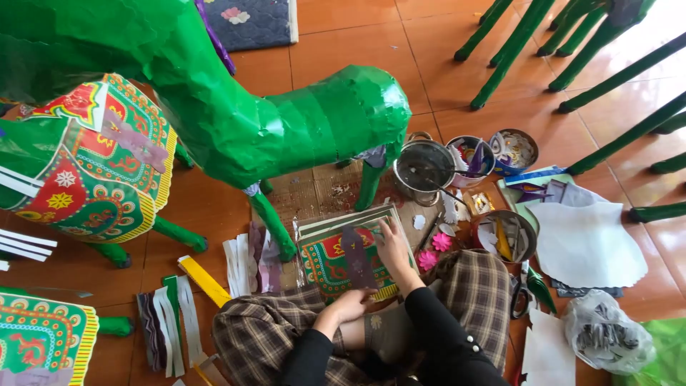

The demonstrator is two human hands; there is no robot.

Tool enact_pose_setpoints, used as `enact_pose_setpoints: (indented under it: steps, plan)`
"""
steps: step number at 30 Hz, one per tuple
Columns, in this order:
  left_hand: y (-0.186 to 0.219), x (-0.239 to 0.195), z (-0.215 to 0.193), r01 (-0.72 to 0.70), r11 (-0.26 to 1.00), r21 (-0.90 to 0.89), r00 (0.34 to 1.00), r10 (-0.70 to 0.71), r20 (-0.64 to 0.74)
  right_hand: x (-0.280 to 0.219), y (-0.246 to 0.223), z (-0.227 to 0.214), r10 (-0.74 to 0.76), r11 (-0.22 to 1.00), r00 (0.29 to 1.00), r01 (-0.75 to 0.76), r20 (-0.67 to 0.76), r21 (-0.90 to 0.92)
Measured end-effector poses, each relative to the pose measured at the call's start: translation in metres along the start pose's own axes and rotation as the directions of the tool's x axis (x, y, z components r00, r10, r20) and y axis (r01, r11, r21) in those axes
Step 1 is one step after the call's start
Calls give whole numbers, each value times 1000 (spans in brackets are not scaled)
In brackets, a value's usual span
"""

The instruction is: The person decorates a green paper-mache horse by applying patterned paper panels, yellow fringed paper, and white strips using a brush and adhesive. They smooth the applied pieces and continue adding decorative elements to the horse's body and neck.

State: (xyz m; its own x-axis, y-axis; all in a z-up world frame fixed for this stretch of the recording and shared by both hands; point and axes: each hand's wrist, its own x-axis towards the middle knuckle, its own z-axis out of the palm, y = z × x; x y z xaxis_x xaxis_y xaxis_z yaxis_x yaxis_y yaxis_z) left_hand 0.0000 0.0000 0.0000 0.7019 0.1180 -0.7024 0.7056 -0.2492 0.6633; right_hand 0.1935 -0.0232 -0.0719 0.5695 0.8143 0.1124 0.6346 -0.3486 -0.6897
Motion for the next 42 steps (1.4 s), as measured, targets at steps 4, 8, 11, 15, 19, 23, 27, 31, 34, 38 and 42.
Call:
enact_pose_setpoints:
  steps: [4, 8, 11, 15, 19, 23, 27, 31, 34, 38, 42]
  plan:
    - [-13, 10, 7, -49, 998, -29, 996, 46, -79, -14, -51, -46, 245, 923, 963, -266, 109, 277]
    - [-22, 13, 2, -339, 939, 49, 617, 261, -742, -17, -59, -70, 87, 852, 989, -138, 122, 504]
    - [-1, -22, -19, -245, 933, 263, 268, 325, -907, -28, -62, -75, -137, 879, 979, 50, 151, 474]
    - [8, -60, -47, -75, 877, 475, 358, 468, -808, -36, -95, -122, -280, 864, 930, 137, 238, 484]
    - [-14, -62, -55, -151, 911, 385, 432, 411, -803, -31, -112, -159, -272, 849, 921, 94, 279, 520]
    - [6, -103, -62, -191, 918, 348, 496, 396, -773, -11, -113, -178, -263, 879, 958, 191, 112, 437]
    - [6, -156, -84, -171, 982, 82, 483, 156, -862, 17, -82, -203, -38, 801, 999, 47, -27, 597]
    - [22, -183, -108, -510, 824, -246, 447, 9, -895, 38, -103, -203, -19, 709, 999, 33, -28, 705]
    - [57, -197, -134, -558, 796, -235, 377, -10, -926, 61, -89, -188, 111, 538, 994, -47, -15, 841]
    - [74, -190, -166, -642, 751, -156, 226, -9, -974, 96, -106, -184, 166, 334, 986, -62, 6, 941]
    - [106, -194, -186, -699, 710, -83, 109, -9, -994, 125, -113, -177, 172, 302, 982, 23, -78, 953]
